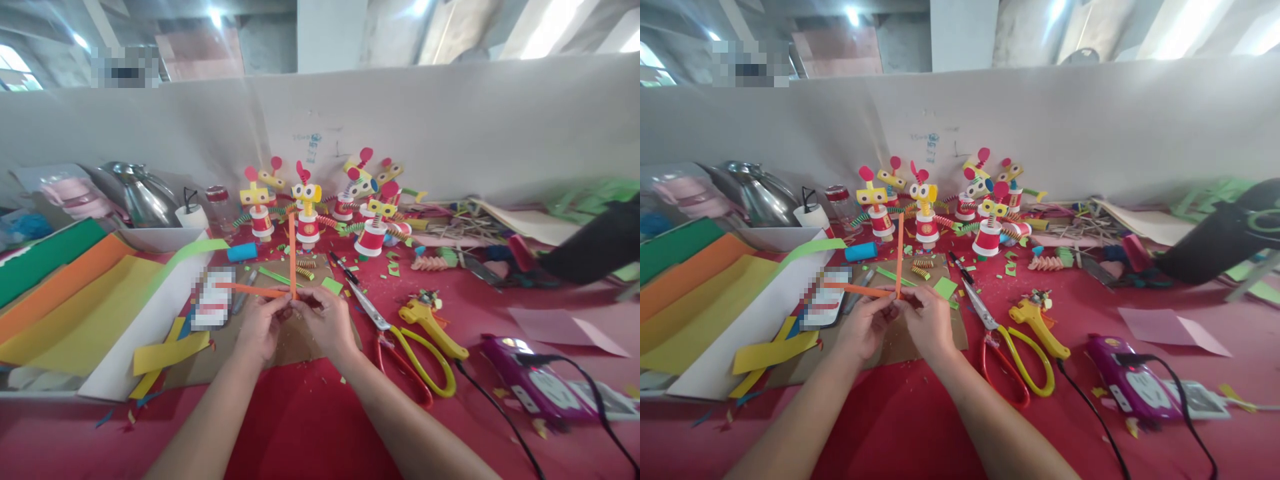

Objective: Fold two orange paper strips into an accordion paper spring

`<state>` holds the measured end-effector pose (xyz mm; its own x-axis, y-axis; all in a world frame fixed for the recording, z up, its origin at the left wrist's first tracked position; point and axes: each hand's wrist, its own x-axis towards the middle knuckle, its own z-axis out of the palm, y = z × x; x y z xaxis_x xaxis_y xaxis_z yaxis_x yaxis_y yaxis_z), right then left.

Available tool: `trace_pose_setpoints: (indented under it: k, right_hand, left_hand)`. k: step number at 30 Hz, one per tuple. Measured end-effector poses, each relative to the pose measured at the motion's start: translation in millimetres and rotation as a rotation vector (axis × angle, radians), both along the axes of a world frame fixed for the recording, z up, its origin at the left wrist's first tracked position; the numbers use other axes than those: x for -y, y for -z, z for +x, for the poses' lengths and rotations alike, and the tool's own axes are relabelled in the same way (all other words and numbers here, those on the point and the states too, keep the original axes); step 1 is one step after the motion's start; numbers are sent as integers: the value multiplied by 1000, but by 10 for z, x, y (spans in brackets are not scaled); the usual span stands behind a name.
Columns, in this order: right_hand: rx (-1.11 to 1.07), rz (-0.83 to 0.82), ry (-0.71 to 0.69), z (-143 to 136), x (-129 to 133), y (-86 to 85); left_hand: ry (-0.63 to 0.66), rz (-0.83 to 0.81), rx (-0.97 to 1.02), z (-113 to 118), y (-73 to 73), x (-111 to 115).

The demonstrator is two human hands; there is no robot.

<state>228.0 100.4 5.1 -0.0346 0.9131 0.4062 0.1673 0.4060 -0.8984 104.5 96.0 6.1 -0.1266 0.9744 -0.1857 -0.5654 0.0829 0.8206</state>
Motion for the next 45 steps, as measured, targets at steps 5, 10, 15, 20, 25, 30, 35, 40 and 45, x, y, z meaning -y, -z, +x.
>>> trace_pose_setpoints:
  k: [5, 10, 15, 20, 25, 30, 35, 40, 45]
  right_hand:
    - [-2, 32, 23, 6, -9, 25]
    - [-50, 14, 18, -20, -9, 70]
    - [-163, -76, -6, -72, 1, 124]
    - [-357, -278, -75, -63, -5, 92]
    - [-431, -354, -97, -23, -6, -2]
    - [-478, -390, -114, -47, -6, -6]
    - [-516, -423, -103, -62, -10, 25]
    - [-588, -451, -85, -44, -33, 42]
    - [-615, -440, -62, -38, -58, 48]
  left_hand:
    - [-24, 47, -102, 6, 7, 20]
    - [-55, 74, -204, 7, -6, 35]
    - [-129, 97, -279, 11, -7, 36]
    - [-145, 125, -391, 22, -9, 35]
    - [-98, 121, -410, 29, -35, 58]
    - [-151, 123, -396, 10, -45, 56]
    - [-86, 75, -308, 25, -56, 46]
    - [-78, 21, -120, 51, -25, 36]
    - [-43, 32, -43, 56, 9, 31]
